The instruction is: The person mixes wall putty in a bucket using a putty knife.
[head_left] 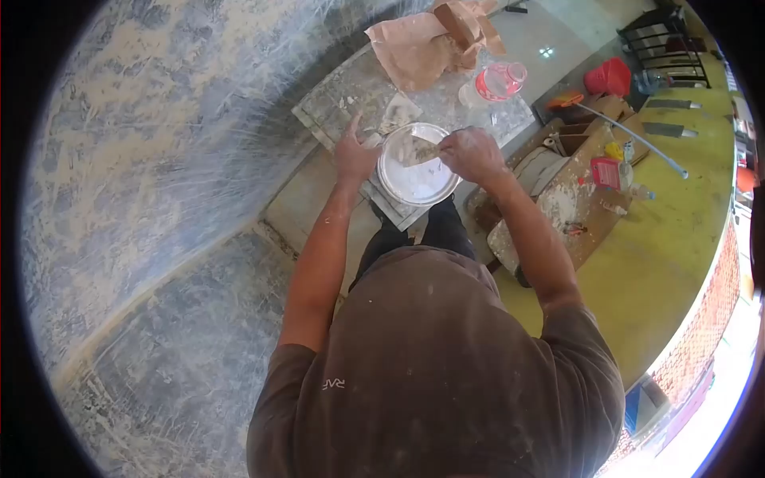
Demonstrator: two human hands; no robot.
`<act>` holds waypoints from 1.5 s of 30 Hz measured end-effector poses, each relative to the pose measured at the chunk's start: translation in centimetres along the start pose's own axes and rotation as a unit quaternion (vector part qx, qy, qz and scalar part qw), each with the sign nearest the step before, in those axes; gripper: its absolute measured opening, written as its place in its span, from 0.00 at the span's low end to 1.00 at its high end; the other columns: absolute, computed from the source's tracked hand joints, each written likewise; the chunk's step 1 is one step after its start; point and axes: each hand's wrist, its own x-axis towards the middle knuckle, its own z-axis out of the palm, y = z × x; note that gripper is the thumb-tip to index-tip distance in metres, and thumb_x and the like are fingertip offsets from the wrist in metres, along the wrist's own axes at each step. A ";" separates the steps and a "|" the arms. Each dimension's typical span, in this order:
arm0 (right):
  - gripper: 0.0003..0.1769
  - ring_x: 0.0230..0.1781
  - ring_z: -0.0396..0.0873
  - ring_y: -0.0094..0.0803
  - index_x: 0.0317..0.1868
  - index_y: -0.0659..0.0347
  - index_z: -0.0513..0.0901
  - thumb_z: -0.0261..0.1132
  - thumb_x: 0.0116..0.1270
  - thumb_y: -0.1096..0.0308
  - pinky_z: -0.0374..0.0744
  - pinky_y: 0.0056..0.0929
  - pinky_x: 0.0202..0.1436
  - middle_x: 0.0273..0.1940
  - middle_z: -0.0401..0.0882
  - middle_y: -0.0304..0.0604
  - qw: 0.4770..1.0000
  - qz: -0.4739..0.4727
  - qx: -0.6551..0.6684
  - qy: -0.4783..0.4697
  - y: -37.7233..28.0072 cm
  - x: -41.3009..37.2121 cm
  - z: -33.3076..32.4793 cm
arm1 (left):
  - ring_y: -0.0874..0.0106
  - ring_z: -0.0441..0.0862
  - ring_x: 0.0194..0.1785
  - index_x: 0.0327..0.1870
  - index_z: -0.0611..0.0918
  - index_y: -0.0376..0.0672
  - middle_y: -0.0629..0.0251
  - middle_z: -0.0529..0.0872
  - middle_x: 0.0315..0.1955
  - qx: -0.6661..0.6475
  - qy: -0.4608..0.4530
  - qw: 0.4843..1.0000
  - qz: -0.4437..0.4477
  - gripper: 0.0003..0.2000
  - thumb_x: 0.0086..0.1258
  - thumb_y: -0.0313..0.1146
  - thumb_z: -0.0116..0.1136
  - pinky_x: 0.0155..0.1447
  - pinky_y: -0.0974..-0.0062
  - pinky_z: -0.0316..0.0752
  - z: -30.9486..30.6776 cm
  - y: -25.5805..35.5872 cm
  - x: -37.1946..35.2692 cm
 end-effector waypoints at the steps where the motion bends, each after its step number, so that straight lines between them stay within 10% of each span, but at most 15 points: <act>1: 0.10 0.43 0.85 0.45 0.36 0.52 0.91 0.65 0.59 0.62 0.83 0.43 0.48 0.36 0.88 0.45 1.000 0.001 0.002 0.017 0.4 -0.3 -0.1 | 0.58 0.86 0.50 0.73 0.70 0.48 0.49 0.85 0.56 -0.007 -0.002 1.000 -0.008 0.44 0.48 0.32 0.75 0.54 0.64 0.80 0.0 -0.2 0.1; 26: 0.11 0.41 0.85 0.48 0.36 0.50 0.92 0.64 0.60 0.60 0.82 0.44 0.52 0.37 0.88 0.46 0.990 0.133 0.043 -0.007 -0.3 -3.7 -2.2 | 0.57 0.86 0.49 0.68 0.74 0.45 0.49 0.86 0.50 -0.044 -0.001 0.998 -0.034 0.40 0.47 0.30 0.78 0.54 0.64 0.81 -0.4 0.0 -0.4; 45: 0.11 0.42 0.85 0.47 0.36 0.52 0.92 0.65 0.58 0.61 0.81 0.44 0.55 0.38 0.88 0.48 0.997 0.061 0.000 0.052 -2.8 -0.2 2.2 | 0.62 0.86 0.47 0.67 0.77 0.47 0.51 0.88 0.46 -0.004 0.025 1.000 -0.008 0.39 0.46 0.31 0.79 0.51 0.66 0.80 -0.2 -0.3 -0.6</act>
